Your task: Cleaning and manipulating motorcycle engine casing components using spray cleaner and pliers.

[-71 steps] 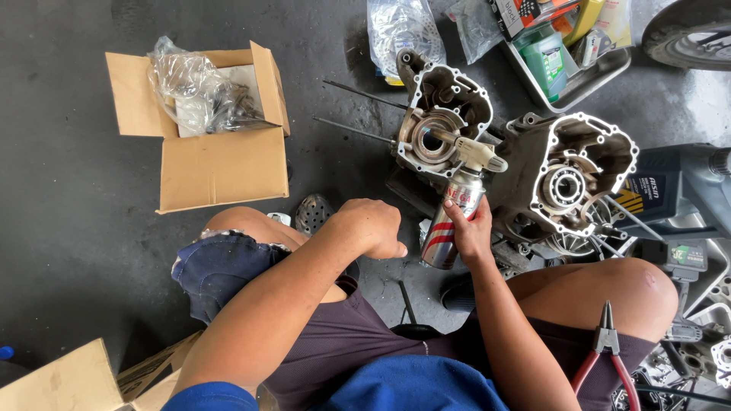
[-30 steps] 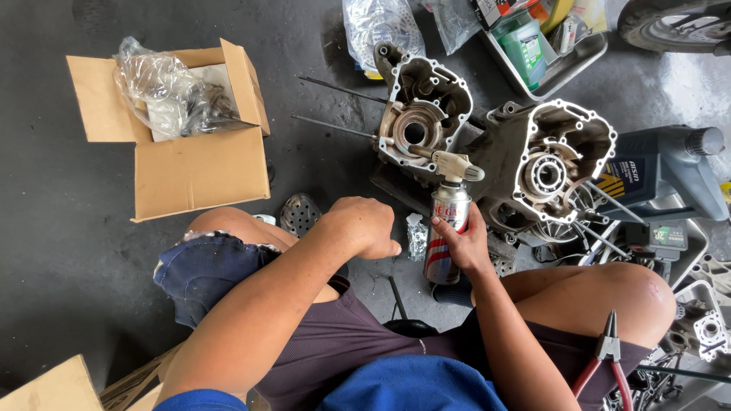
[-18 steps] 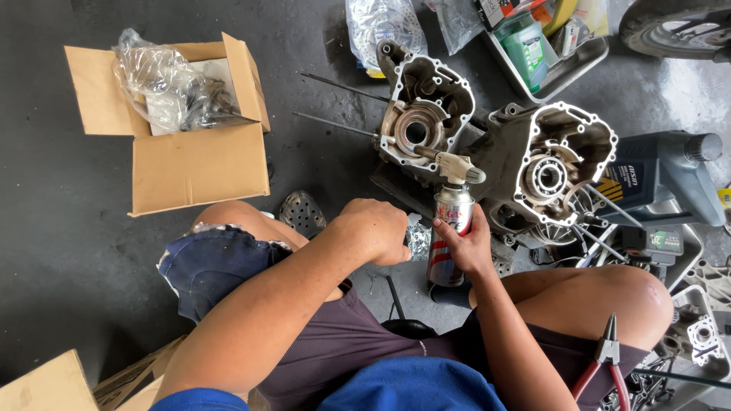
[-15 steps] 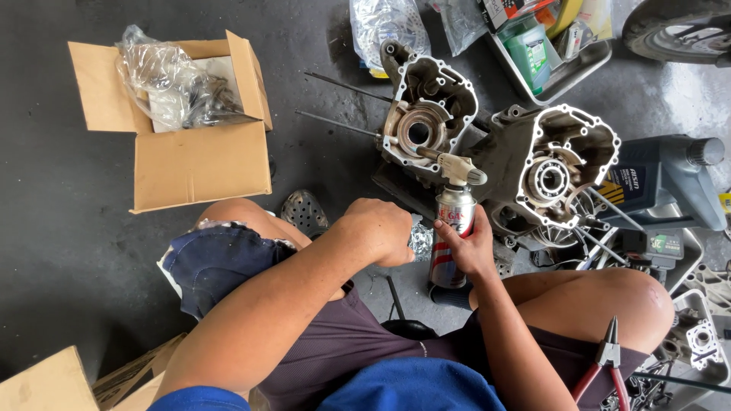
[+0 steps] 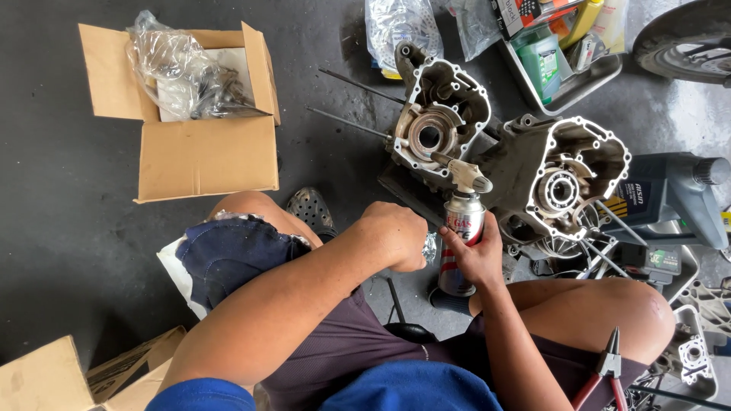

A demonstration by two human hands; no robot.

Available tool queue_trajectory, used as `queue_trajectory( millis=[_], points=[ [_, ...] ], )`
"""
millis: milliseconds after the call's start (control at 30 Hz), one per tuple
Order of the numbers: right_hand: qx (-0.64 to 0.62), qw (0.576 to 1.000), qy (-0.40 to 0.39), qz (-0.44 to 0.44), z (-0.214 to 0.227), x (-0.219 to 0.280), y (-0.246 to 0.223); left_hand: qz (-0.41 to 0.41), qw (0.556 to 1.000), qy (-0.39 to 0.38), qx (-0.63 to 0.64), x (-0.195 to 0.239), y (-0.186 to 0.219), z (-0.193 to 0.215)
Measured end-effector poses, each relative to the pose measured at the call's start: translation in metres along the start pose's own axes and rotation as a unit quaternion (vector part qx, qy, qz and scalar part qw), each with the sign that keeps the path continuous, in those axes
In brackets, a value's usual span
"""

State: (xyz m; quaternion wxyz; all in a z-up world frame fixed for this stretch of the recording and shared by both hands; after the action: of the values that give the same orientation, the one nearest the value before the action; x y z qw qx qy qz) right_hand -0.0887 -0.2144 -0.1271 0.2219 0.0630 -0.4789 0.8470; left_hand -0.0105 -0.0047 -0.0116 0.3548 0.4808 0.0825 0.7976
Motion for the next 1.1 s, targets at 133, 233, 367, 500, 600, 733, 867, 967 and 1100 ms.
queue_trajectory(
  millis=[133,233,367,500,600,733,867,967,1100],
  points=[
    [0.014,1.0,0.01,-0.007,0.0,0.001,0.003,-0.007,1.0,-0.008,-0.003,0.005,0.0,-0.001],
    [0.023,1.0,0.015,-0.007,0.002,0.004,-0.006,-0.003,1.0,-0.003,0.005,0.007,-0.002,0.0],
    [0.034,0.999,0.022,-0.011,0.004,0.008,-0.015,-0.001,1.0,0.005,0.006,0.007,-0.005,-0.001],
    [0.046,0.998,0.036,-0.009,0.006,0.005,-0.006,0.009,1.0,0.009,0.009,0.008,-0.007,-0.003],
    [0.047,0.998,0.04,-0.004,0.007,0.004,0.001,0.005,1.0,0.012,0.014,0.009,-0.007,-0.003],
    [0.056,0.998,0.041,-0.003,0.008,0.008,-0.01,0.006,1.0,0.011,0.011,0.009,-0.007,-0.003],
    [0.073,0.996,0.044,-0.022,0.006,0.01,-0.012,0.003,1.0,0.009,0.008,0.01,-0.009,-0.004],
    [0.08,0.995,0.043,-0.042,0.003,0.01,-0.012,-0.005,1.0,0.007,-0.002,0.018,-0.007,0.001],
    [0.071,0.994,0.034,-0.076,-0.001,0.02,-0.041,-0.002,0.999,0.034,-0.018,0.04,-0.001,0.025]
  ],
)
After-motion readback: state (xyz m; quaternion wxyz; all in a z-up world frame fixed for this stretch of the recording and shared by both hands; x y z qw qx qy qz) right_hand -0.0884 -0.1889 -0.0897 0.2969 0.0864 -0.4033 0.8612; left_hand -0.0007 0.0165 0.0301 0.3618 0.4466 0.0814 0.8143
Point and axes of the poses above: each hand's wrist, its own x-axis away from the middle knuckle, its own z-axis out of the back of the hand, y = z × x, the point moved 6 cm from there along -x, towards the middle knuckle, and after that the axes turned 7 degrees about -y, right-handed, at the moved point
